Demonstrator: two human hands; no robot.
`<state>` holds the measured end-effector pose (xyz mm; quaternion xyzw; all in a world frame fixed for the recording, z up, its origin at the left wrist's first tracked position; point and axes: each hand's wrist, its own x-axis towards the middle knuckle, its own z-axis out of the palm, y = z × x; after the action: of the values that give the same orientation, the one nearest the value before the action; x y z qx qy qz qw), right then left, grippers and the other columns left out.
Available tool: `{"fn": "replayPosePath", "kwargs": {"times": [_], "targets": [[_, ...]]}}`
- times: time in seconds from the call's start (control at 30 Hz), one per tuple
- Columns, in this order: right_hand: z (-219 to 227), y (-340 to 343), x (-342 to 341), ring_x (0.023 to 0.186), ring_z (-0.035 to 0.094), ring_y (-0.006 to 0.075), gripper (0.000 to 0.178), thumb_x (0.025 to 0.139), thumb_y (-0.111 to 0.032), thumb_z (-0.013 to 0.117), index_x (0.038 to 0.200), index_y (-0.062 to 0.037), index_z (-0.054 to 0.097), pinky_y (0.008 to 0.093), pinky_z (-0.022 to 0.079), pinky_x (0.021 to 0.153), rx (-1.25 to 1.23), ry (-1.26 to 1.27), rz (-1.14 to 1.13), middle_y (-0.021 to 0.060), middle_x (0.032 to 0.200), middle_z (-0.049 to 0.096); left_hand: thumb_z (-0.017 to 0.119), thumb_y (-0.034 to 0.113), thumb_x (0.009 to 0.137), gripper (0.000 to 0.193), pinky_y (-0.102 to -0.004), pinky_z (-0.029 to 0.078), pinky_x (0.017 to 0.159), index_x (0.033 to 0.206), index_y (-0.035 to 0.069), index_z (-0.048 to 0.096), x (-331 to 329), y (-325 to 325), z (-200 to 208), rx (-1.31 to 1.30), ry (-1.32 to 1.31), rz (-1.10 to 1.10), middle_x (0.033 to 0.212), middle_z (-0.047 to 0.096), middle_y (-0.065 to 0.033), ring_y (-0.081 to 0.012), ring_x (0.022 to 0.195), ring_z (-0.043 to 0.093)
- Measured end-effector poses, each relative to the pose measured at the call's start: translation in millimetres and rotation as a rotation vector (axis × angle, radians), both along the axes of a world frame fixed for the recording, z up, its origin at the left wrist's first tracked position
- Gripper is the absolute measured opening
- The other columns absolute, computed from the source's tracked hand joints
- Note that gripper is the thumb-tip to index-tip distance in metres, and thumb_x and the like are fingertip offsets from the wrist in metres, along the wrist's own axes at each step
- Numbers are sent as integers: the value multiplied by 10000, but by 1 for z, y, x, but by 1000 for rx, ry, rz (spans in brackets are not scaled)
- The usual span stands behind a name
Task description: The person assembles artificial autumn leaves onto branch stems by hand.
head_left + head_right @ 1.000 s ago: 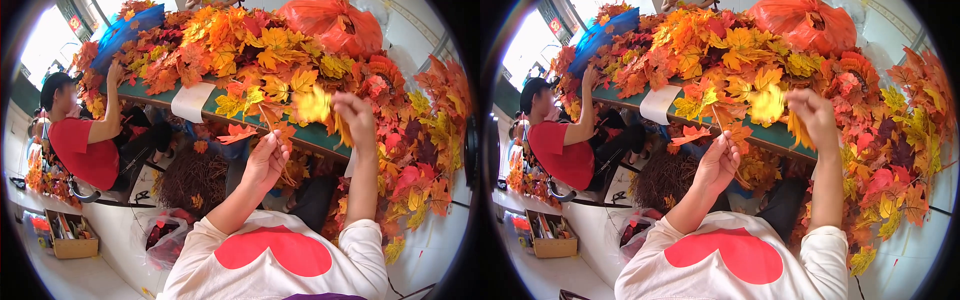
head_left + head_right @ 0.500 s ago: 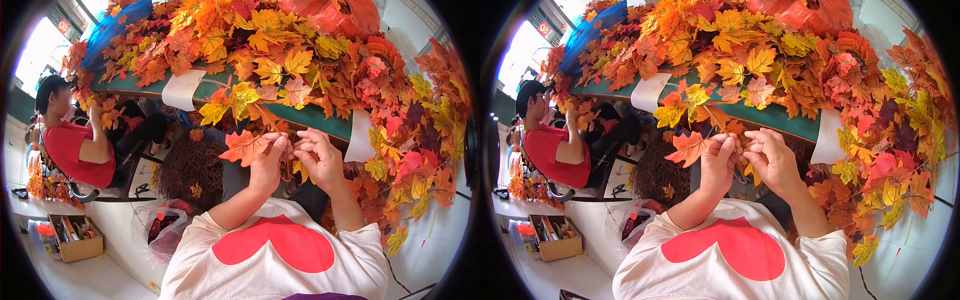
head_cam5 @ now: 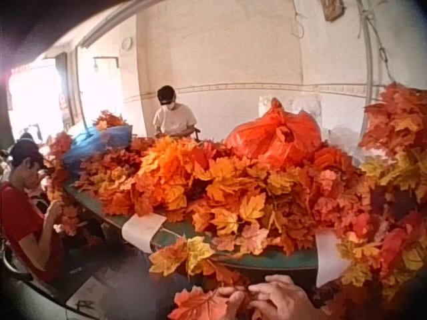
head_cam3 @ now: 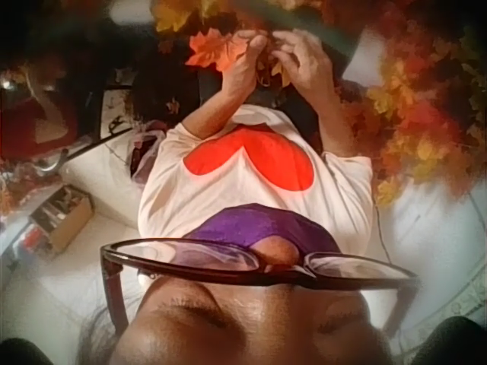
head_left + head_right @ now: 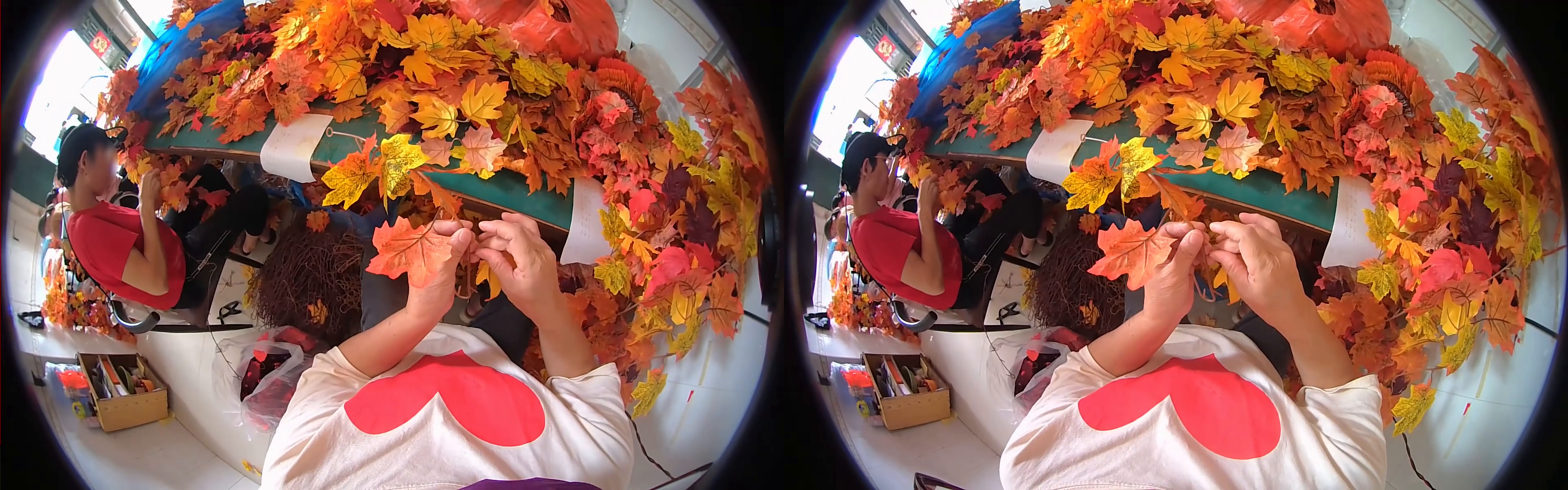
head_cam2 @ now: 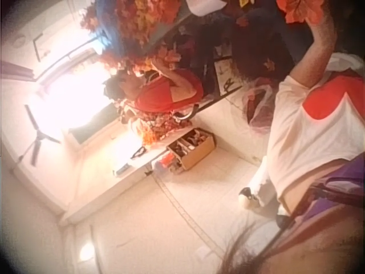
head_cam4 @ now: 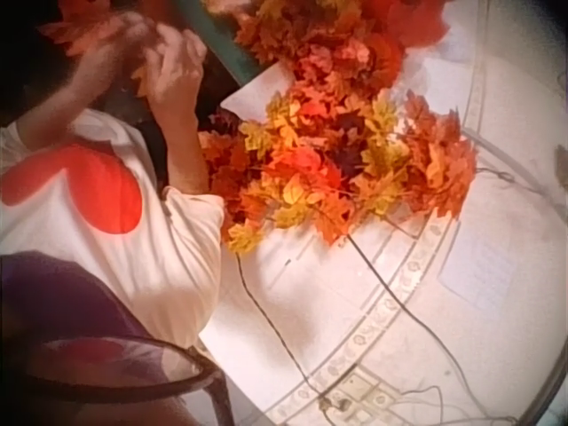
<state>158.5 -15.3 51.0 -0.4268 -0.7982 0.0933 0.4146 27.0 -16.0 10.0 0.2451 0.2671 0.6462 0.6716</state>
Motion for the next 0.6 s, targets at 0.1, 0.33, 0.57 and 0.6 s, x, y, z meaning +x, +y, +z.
{"fn": "replayPosePath", "kwargs": {"times": [0.1,0.33,0.57,0.6], "targets": [[1,0,-1,767,595,245,288,747,-83,665,1002,-44,536,384,432,867,1,-4,-7,53,719,625,581,80,867,137,-251,479,680,973,54,499,0,0,-8,19,44,1,878,569,-36,-109,766,560],[2,-3,0,707,592,288,180,709,-69,693,784,-30,534,404,467,822,-63,32,9,72,695,610,596,97,856,161,-256,470,690,974,55,495,-2,-2,-17,142,199,22,923,577,-50,-119,768,565],[3,-5,-2,676,587,295,165,710,-72,692,751,-30,538,413,470,827,-46,74,-41,79,694,602,574,135,878,159,-245,464,672,972,44,484,-4,0,-6,57,164,-14,842,555,-39,-115,752,555],[2,-5,-2,674,585,296,164,711,-74,692,753,-30,539,414,471,824,-44,76,-36,79,692,600,557,128,888,152,-250,468,674,981,35,481,-4,0,-6,84,156,-13,830,542,-40,-116,746,553]]}}
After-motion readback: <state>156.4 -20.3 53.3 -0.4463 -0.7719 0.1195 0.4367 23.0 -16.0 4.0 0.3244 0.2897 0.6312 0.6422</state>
